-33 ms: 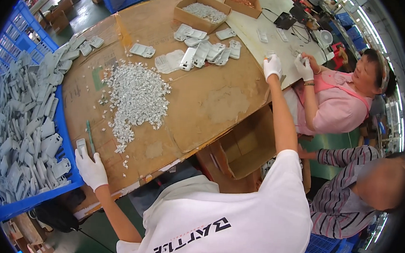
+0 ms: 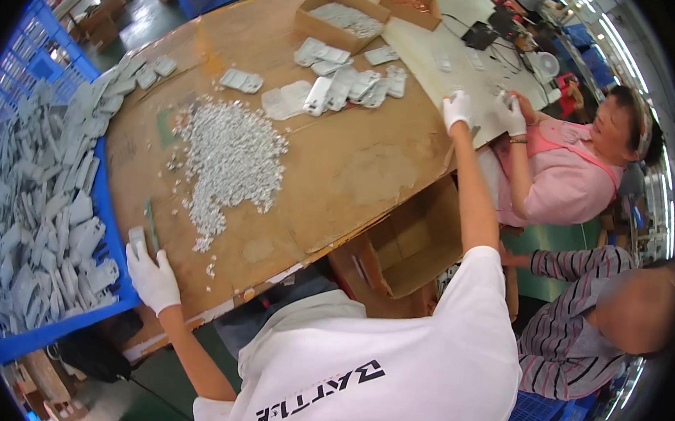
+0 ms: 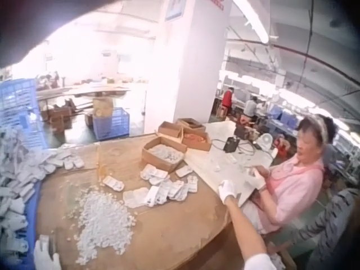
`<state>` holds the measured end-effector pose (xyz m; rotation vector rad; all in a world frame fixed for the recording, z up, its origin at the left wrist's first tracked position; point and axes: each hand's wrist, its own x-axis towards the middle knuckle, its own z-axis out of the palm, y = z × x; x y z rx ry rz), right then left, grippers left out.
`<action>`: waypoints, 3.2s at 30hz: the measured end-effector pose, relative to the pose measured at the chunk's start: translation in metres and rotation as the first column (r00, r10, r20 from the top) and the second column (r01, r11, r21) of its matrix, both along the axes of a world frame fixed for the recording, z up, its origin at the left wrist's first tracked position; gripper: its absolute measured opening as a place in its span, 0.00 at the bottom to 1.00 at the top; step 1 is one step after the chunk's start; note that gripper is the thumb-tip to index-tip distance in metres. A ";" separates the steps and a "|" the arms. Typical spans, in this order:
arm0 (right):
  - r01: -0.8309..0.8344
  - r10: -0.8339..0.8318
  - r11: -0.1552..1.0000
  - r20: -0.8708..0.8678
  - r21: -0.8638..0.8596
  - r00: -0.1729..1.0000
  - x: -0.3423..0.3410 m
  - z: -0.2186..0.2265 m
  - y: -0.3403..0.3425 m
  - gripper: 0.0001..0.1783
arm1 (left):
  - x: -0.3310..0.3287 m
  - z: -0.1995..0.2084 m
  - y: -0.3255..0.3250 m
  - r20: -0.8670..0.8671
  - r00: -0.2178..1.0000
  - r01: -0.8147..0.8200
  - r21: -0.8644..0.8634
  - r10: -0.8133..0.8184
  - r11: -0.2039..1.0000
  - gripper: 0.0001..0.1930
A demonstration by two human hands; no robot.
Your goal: The person picks up a white plastic housing and a small orange component, fits the orange piece into the housing, and presses them together. After turning the assembly over to check it, they place the completed unit into a cardboard box.
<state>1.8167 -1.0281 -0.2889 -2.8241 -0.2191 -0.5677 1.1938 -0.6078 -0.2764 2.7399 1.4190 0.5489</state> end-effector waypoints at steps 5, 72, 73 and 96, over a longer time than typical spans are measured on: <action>-0.137 0.203 0.964 0.295 -0.228 0.934 -0.024 0.018 0.029 0.16 | -0.004 0.000 0.002 0.011 1.000 -0.014 0.011 0.014 1.000 0.16; -0.755 0.861 0.482 -0.081 0.445 0.502 -0.400 0.025 0.189 0.10 | 0.065 0.016 -0.131 0.583 0.810 0.413 -0.488 -0.065 0.769 0.27; -0.709 0.890 0.405 -0.071 0.576 0.451 -0.409 0.033 0.189 0.12 | 0.065 0.015 -0.131 0.580 0.813 0.400 -0.489 -0.054 0.775 0.27; -0.923 0.928 0.342 0.092 0.173 0.361 -0.436 0.063 0.194 0.16 | 0.074 0.030 -0.150 0.643 0.756 0.498 -0.446 -0.121 0.743 0.19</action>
